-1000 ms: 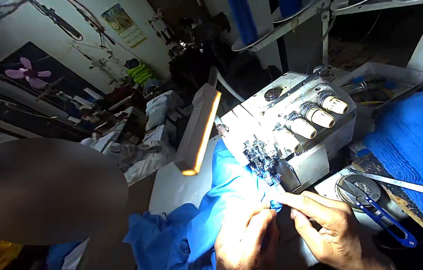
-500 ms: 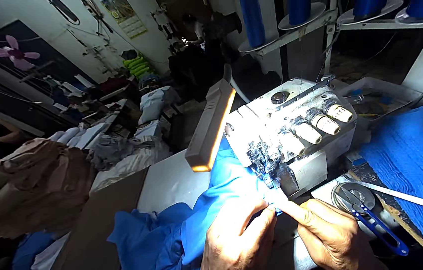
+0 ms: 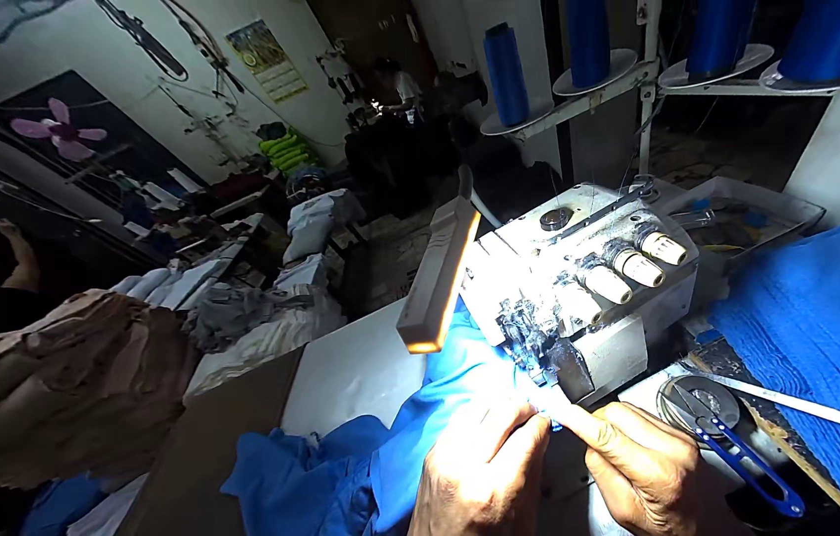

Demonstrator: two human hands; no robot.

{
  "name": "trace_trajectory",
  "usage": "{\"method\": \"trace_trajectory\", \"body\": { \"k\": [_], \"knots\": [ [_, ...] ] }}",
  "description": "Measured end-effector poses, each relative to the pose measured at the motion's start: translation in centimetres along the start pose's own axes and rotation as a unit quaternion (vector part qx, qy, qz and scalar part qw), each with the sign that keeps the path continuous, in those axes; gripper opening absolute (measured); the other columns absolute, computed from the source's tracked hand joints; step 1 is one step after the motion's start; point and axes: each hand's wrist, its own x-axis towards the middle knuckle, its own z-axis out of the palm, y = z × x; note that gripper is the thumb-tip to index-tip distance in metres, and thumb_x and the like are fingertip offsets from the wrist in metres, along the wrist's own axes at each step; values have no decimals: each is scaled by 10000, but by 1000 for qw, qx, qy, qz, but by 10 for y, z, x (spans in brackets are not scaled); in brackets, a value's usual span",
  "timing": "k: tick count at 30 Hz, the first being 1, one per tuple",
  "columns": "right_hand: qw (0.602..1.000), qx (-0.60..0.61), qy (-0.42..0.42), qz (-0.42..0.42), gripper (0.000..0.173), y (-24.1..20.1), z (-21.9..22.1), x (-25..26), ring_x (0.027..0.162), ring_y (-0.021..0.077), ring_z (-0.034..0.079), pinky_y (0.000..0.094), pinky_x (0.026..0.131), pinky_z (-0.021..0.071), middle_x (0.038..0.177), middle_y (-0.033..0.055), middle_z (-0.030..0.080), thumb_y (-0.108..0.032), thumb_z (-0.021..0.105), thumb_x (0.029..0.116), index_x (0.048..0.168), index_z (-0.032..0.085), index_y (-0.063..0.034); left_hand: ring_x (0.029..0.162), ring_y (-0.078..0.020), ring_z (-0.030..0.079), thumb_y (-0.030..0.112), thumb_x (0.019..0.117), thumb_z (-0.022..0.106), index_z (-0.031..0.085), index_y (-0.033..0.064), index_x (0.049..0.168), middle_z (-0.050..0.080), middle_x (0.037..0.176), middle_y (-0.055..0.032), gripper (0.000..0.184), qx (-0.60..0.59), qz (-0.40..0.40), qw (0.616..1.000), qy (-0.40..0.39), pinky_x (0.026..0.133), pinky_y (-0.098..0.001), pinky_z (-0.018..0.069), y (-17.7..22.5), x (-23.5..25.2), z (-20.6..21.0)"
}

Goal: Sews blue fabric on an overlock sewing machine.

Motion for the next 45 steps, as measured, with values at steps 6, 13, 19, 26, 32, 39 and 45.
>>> {"method": "trace_trajectory", "body": {
  "k": [6, 13, 19, 26, 32, 39, 45],
  "knots": [
    [1000, -24, 1, 12, 358, 1, 3, 10, 714, 111, 623, 259, 605, 511, 777, -7, 643, -173, 533, 967, 1234, 760, -248, 1021, -108, 691, 177, 997, 613, 799, 145, 1045, 751, 1058, -2, 195, 10, -13, 1000, 4, 855, -268, 571, -4, 5, 3],
    [999, -31, 13, 28, 343, 4, 13, 15, 711, 100, 614, 252, 607, 513, 759, -20, 626, -175, 558, 942, 1201, 776, -230, 979, -86, 685, 207, 998, 612, 796, 164, 1050, 732, 1057, 13, 197, 8, -23, 1000, -16, 800, -251, 574, -12, 14, 2],
    [999, -17, 25, 40, 375, 7, 11, 6, 741, 105, 639, 254, 646, 535, 799, -5, 659, -158, 542, 950, 1242, 764, -238, 1084, -94, 701, 208, 977, 669, 811, 153, 1041, 755, 1145, -2, 166, -46, -66, 997, -2, 909, -266, 594, -18, 9, 1],
    [983, 22, 14, 182, 257, -2, 1, -42, 714, 83, 661, 225, 634, 551, 833, 39, 715, -113, 542, 942, 1048, 775, -94, 1062, -57, 666, 263, 985, 638, 818, 200, 1038, 721, 1139, 66, 198, -104, -105, 988, -45, 890, -256, 578, -35, 17, -2],
    [986, -31, 25, 165, 249, 3, 17, -56, 818, 132, 686, 273, 711, 569, 861, 28, 716, -140, 536, 931, 979, 781, -126, 1032, -55, 673, 262, 968, 648, 820, 205, 995, 721, 1091, 64, 183, -106, -119, 986, -40, 871, -249, 588, -48, 25, 0],
    [985, -51, 35, 160, 257, 5, 19, -58, 834, 142, 685, 287, 729, 564, 868, 30, 719, -148, 526, 929, 982, 776, -119, 952, -8, 666, 292, 954, 667, 819, 235, 949, 698, 1044, 99, 162, -78, -131, 988, -23, 780, -208, 586, -60, 29, 5],
    [984, -69, 5, 163, 257, 4, 13, -59, 839, 184, 695, 319, 755, 569, 875, 74, 726, -123, 531, 924, 989, 777, -82, 1054, -33, 646, 293, 951, 682, 825, 225, 967, 711, 1083, 101, 159, -51, -155, 986, 16, 896, -241, 560, -65, 13, 0]
  ]
}}
